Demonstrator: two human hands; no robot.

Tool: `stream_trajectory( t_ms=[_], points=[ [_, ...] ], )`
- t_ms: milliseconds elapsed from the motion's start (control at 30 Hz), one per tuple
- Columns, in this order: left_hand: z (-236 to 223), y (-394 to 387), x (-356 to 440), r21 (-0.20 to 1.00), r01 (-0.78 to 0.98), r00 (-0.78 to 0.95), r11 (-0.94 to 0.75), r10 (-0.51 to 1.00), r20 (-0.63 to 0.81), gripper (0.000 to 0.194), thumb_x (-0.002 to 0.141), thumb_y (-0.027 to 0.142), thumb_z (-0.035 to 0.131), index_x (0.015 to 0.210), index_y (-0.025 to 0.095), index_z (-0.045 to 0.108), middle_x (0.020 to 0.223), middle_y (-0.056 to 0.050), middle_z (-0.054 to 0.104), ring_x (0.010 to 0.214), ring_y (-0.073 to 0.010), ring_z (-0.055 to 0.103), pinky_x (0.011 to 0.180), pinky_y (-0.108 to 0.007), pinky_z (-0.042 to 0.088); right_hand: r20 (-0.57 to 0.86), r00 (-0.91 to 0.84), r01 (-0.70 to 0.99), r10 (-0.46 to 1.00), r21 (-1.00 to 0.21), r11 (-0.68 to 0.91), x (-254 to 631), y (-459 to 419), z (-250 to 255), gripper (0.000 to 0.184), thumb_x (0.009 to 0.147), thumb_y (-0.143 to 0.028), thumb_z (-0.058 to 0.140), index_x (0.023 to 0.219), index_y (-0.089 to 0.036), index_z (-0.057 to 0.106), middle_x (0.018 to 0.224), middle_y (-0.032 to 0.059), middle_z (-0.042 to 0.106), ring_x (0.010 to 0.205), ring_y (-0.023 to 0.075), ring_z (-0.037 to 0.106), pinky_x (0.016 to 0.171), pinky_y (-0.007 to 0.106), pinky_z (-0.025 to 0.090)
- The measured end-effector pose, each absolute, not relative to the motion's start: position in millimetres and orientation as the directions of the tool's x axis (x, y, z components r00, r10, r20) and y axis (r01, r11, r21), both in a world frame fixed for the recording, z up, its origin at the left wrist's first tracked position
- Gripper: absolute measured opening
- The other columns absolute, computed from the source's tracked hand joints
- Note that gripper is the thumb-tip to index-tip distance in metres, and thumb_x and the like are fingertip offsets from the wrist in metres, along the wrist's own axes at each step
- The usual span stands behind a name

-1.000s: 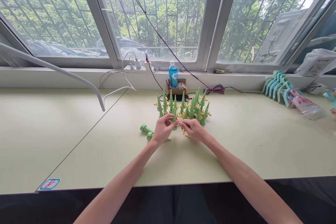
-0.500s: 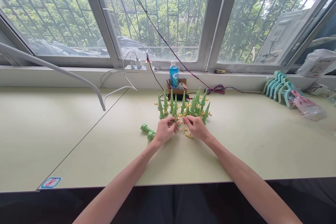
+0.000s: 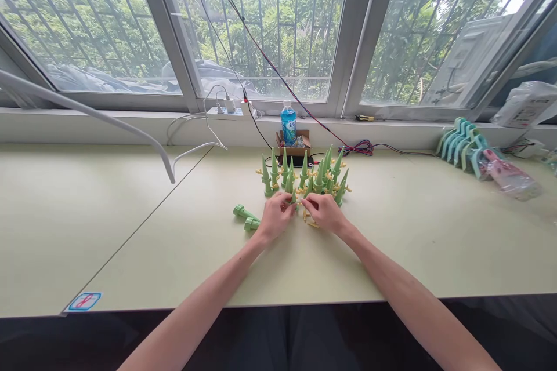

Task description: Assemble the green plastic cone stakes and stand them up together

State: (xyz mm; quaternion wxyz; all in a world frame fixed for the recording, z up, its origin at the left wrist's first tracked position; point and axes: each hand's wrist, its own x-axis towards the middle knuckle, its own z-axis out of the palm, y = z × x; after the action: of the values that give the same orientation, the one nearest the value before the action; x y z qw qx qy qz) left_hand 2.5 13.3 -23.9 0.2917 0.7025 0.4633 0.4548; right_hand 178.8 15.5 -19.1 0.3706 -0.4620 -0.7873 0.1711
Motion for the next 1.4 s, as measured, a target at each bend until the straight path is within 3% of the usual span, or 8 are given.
stream_trajectory(
  t_ms=[333, 700, 833, 1033, 1233, 1400],
  points=[
    [-22.2, 11.6, 3.4, 0.884, 0.301, 0.157, -0.358, 0.933, 0.324, 0.016, 0.081, 0.027, 0.062, 0.092, 0.016, 0.063, 0.084, -0.007, 0.070, 0.075, -0.0200, 0.070, 0.075, -0.035, 0.058, 0.372, -0.367, 0.613, 0.852, -0.592, 0.523, 178.5, 17.0, -24.2, 0.034, 0.092, -0.034, 0.044, 0.063, -0.018, 0.053, 0.054, -0.0005, 0.051, 0.050, 0.0115, 0.040, 0.052, 0.025, 0.029],
    [-17.4, 12.8, -0.3, 0.912, 0.265, 0.073, -0.314, 0.949, 0.306, 0.013, 0.086, 0.028, 0.051, 0.091, 0.018, 0.058, 0.077, -0.004, 0.066, 0.063, -0.0172, 0.067, 0.058, -0.029, 0.057, 0.364, -0.390, 0.599, 0.845, -0.597, 0.534, 178.7, 16.6, -24.5, 0.032, 0.093, -0.032, 0.044, 0.070, -0.017, 0.061, 0.056, -0.0002, 0.055, 0.051, 0.0114, 0.041, 0.053, 0.024, 0.031],
    [-4.9, 11.4, -6.9, 0.855, 0.365, -0.056, -0.368, 0.908, 0.415, 0.015, 0.088, 0.030, 0.050, 0.091, 0.018, 0.059, 0.075, -0.003, 0.065, 0.057, -0.0145, 0.062, 0.052, -0.025, 0.050, 0.373, -0.395, 0.591, 0.840, -0.597, 0.543, 178.7, 16.9, -24.7, 0.033, 0.094, -0.031, 0.043, 0.070, -0.017, 0.060, 0.057, -0.0004, 0.054, 0.051, 0.0112, 0.041, 0.053, 0.024, 0.031],
    [9.5, 11.6, -19.0, 0.775, 0.493, -0.188, -0.395, 0.821, 0.538, 0.020, 0.091, 0.034, 0.047, 0.093, 0.020, 0.061, 0.075, -0.003, 0.067, 0.066, -0.0158, 0.062, 0.060, -0.025, 0.048, 0.375, -0.376, 0.602, 0.847, -0.596, 0.531, 179.5, 16.6, -22.4, 0.034, 0.094, -0.033, 0.041, 0.070, -0.017, 0.060, 0.056, -0.0006, 0.052, 0.051, 0.0115, 0.040, 0.053, 0.024, 0.032],
    [-3.3, 20.7, -28.0, 0.561, 0.744, 0.068, -0.363, 0.876, 0.477, 0.015, 0.084, 0.023, 0.053, 0.080, 0.018, 0.067, 0.080, -0.006, 0.067, 0.071, -0.0198, 0.060, 0.070, -0.031, 0.046, 0.374, -0.356, 0.617, 0.856, -0.595, 0.516, 181.0, 16.9, -19.9, 0.031, 0.094, -0.033, 0.042, 0.081, -0.017, 0.065, 0.058, 0.0003, 0.056, 0.051, 0.0125, 0.044, 0.055, 0.025, 0.034],
    [-17.4, 21.8, -25.6, 0.456, 0.803, 0.204, -0.384, 0.896, 0.395, 0.017, 0.082, 0.020, 0.054, 0.080, 0.018, 0.071, 0.080, -0.009, 0.063, 0.078, -0.0238, 0.060, 0.071, -0.033, 0.045, 0.359, -0.347, 0.632, 0.867, -0.593, 0.499, 182.1, 16.8, -18.3, 0.028, 0.094, -0.032, 0.044, 0.089, -0.017, 0.067, 0.059, 0.0005, 0.059, 0.049, 0.0130, 0.047, 0.055, 0.025, 0.035]
  ],
)
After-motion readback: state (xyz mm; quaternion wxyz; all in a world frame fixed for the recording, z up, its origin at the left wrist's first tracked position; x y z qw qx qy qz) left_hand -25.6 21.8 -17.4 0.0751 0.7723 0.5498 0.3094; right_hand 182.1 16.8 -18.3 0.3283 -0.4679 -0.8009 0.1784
